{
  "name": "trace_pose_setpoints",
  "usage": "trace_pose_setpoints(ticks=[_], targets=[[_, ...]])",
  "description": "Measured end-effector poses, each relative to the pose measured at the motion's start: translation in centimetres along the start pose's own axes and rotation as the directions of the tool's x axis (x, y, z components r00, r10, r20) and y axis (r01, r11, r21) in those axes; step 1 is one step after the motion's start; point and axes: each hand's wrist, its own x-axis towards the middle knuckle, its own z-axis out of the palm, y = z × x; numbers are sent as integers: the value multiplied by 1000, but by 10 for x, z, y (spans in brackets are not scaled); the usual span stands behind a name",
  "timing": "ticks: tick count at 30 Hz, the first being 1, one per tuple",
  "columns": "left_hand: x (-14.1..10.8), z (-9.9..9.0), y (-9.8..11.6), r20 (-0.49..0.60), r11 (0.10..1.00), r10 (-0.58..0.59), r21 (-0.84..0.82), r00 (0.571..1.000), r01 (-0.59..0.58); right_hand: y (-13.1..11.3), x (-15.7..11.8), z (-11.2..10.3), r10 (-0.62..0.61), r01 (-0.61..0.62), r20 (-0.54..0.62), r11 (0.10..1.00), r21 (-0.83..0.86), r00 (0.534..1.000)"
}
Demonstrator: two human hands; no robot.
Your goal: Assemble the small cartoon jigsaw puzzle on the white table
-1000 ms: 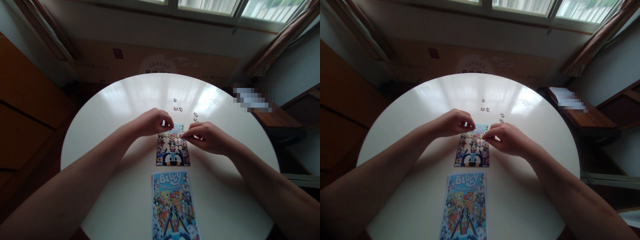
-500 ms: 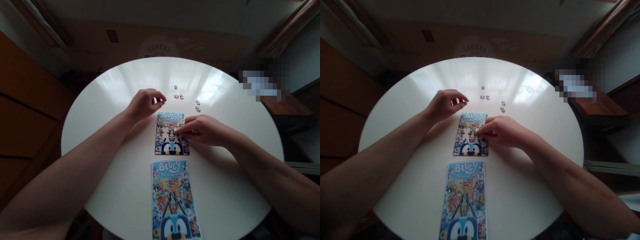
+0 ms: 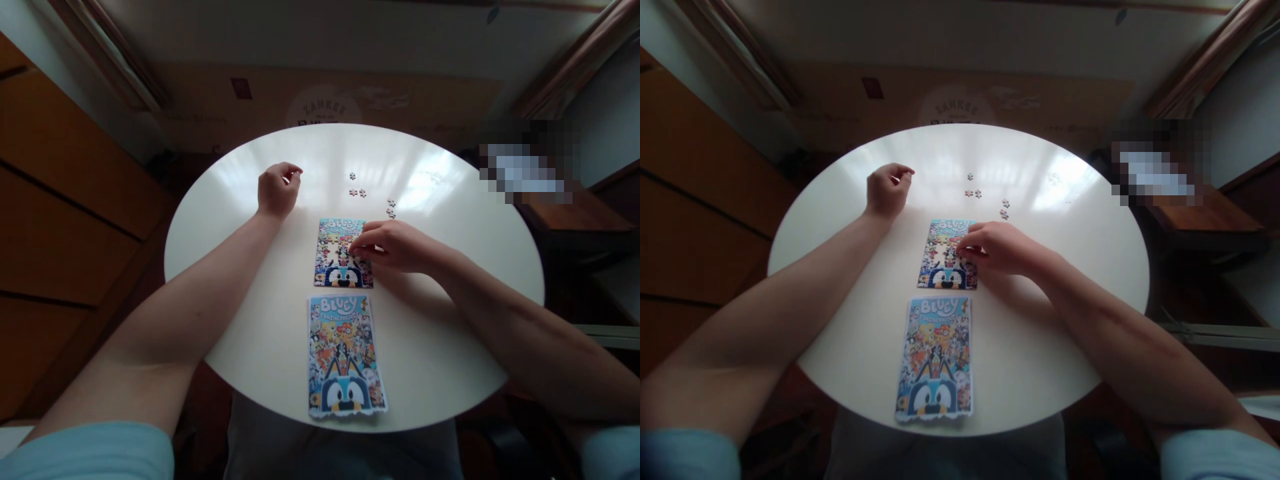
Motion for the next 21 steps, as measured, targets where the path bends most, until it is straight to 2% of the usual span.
trace_pose_setpoints(ticks=[3,5,8,10,12,14,16,19,20,21], targets=[[2,1,-4,-26,998,-49,24,998,49,6,1,-3,-34,39,-134,999,35,990],[3,1,-5,-21,997,-63,47,998,64,10,1,-8,-17,23,-249,1000,21,968],[5,0,-8,-1,991,-115,63,993,115,17,-2,-16,60,-54,-446,998,27,893],[6,-1,-9,11,979,-201,40,980,200,25,-4,-19,149,-126,-602,989,80,785],[8,-3,-12,11,953,-304,3,953,304,36,-6,-22,261,-188,-740,965,184,620],[10,-4,-15,6,939,-343,-26,939,343,49,-8,-25,360,-215,-813,932,292,458],[11,-5,-17,-1,933,-358,-40,934,357,64,-10,-27,425,-235,-842,902,362,332],[11,-6,-17,-7,926,-376,-35,926,376,83,-11,-28,504,-272,-839,853,446,206],[11,-6,-17,-4,923,-384,-27,923,383,89,-12,-28,536,-279,-823,832,479,186],[11,-7,-16,-1,921,-390,-17,921,390,94,-12,-27,566,-284,-803,813,508,185]])
